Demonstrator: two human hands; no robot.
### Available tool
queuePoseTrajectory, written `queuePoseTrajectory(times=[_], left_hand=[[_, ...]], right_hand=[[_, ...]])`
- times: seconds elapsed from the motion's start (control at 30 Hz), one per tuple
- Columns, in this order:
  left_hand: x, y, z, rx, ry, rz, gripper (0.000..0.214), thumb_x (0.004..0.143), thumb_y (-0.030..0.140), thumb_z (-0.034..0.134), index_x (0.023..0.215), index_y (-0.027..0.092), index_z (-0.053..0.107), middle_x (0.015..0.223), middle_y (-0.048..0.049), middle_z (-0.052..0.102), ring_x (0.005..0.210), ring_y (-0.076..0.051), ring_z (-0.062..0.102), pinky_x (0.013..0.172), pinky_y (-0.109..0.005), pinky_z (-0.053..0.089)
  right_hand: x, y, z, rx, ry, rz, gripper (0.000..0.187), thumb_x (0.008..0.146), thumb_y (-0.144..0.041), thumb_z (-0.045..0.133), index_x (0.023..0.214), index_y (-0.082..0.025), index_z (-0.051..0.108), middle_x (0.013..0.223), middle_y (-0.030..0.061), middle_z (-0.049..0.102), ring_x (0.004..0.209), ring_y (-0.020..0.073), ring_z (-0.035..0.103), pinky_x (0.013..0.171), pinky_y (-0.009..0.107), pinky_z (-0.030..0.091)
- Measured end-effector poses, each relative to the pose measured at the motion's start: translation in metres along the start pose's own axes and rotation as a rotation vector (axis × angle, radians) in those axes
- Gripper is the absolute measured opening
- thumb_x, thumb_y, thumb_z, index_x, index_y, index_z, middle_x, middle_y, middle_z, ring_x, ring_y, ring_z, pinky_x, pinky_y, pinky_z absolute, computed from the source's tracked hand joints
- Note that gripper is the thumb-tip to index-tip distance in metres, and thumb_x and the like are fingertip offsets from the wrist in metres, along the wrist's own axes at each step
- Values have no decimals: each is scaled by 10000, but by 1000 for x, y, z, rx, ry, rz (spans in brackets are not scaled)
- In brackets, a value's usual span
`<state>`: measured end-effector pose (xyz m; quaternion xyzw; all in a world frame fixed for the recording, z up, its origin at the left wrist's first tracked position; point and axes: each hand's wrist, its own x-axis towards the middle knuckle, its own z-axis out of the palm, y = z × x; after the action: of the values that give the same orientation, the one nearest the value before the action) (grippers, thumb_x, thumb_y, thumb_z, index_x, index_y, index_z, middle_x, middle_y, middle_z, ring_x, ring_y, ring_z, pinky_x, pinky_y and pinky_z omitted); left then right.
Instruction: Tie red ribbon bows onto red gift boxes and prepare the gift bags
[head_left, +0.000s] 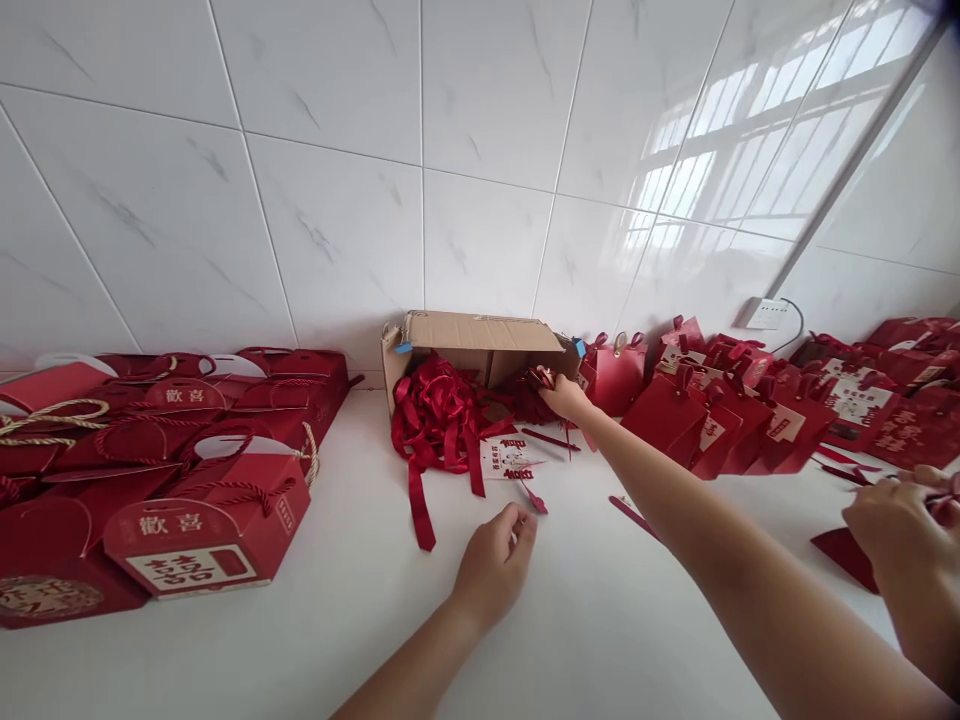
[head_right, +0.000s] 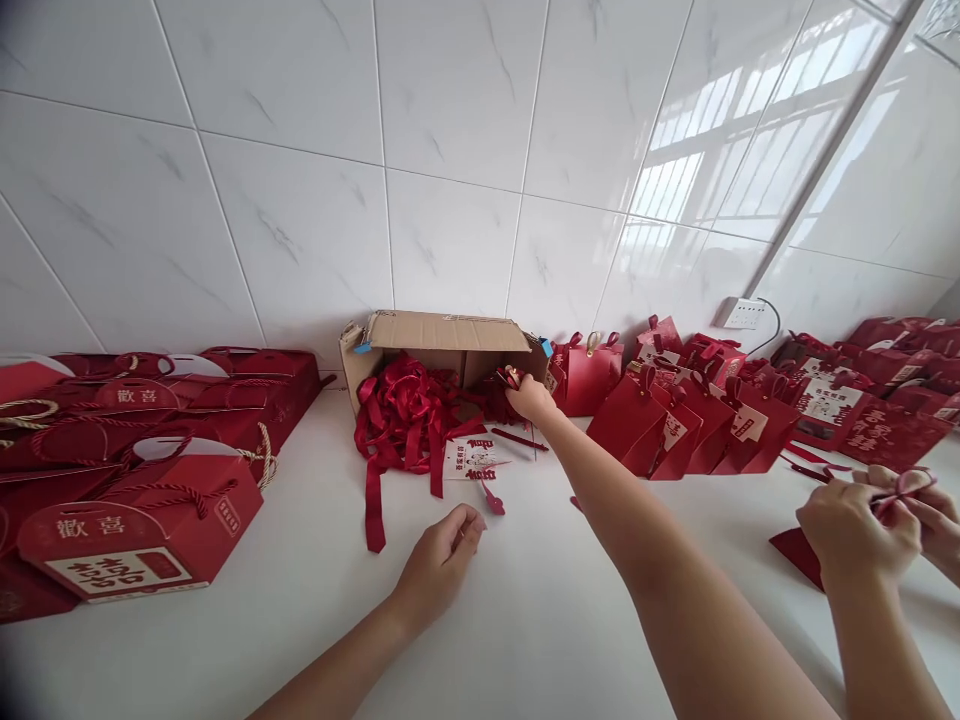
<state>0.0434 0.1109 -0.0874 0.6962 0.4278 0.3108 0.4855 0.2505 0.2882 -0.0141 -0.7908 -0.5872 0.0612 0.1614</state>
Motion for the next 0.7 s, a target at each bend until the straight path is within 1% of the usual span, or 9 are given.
queuePoseTrajectory(times=[0.13, 0.23, 0.33, 0.37, 0.43, 0.5, 0.6, 0.63, 0.7], left_hand=[[0, 0, 0, 2, 1, -5, 351, 913, 513, 338, 740, 219, 419, 585, 46, 351, 519, -115, 284, 478, -225, 230], [1, -1, -1, 12, 18, 3, 363, 902, 526, 344, 737, 220, 447, 592, 32, 409, 520, -128, 329, 485, -232, 252], [2, -2, -2, 41, 34, 17, 375, 892, 530, 355, 727, 220, 486, 595, 14, 466, 531, -145, 375, 501, -242, 281], [2, -2, -1, 47, 39, 21, 375, 892, 527, 357, 726, 220, 496, 595, 10, 479, 535, -148, 385, 507, -243, 288], [2, -3, -1, 55, 41, 28, 365, 896, 507, 359, 733, 219, 513, 590, 10, 489, 540, -149, 396, 519, -244, 300], [2, -4, 0, 60, 35, 29, 338, 898, 479, 367, 750, 218, 525, 588, 14, 495, 539, -146, 402, 528, -243, 310], [2, -4, 0, 78, 24, 17, 252, 885, 416, 401, 799, 223, 539, 637, 19, 528, 535, -134, 407, 536, -238, 323], [3, -3, 0, 90, 20, 10, 212, 875, 388, 415, 822, 227, 541, 663, 22, 540, 530, -127, 405, 536, -236, 325], [3, -3, 0, 115, 11, 1, 149, 854, 334, 434, 858, 231, 542, 694, 25, 549, 518, -116, 396, 533, -231, 327]], right_hand=[[19, -26, -3, -65, 20, 6, 365, 920, -373, 531, 1205, -145, 527, 1163, 92, 573, 996, 198, 592, 855, 405, 512], [20, -32, -7, -124, 6, -52, 387, 925, -401, 509, 1211, -140, 514, 1132, 97, 586, 968, 195, 600, 838, 395, 511], [4, -19, -9, -192, -15, -135, 396, 906, -410, 500, 1177, -122, 519, 1054, 143, 620, 935, 248, 621, 778, 375, 502], [-3, -11, -8, -215, -24, -169, 392, 895, -404, 503, 1165, -121, 520, 1023, 157, 630, 926, 272, 626, 755, 370, 495], [-18, 7, -6, -253, -60, -257, 378, 867, -383, 528, 1157, -141, 518, 1002, 157, 640, 924, 297, 631, 736, 354, 481], [-28, 23, -2, -280, -113, -355, 397, 810, -346, 608, 1152, -165, 524, 1057, 140, 630, 960, 290, 623, 761, 332, 473], [-33, 37, -1, -300, -172, -449, 585, 671, -284, 752, 1192, -160, 519, 1197, 142, 571, 1070, 285, 577, 841, 306, 457], [-33, 39, -3, -301, -176, -460, 652, 652, -293, 770, 1229, -154, 500, 1233, 146, 548, 1107, 286, 555, 868, 305, 449], [-35, 41, -13, -302, -164, -458, 705, 688, -365, 747, 1295, -160, 453, 1289, 142, 511, 1162, 283, 514, 907, 311, 435]])
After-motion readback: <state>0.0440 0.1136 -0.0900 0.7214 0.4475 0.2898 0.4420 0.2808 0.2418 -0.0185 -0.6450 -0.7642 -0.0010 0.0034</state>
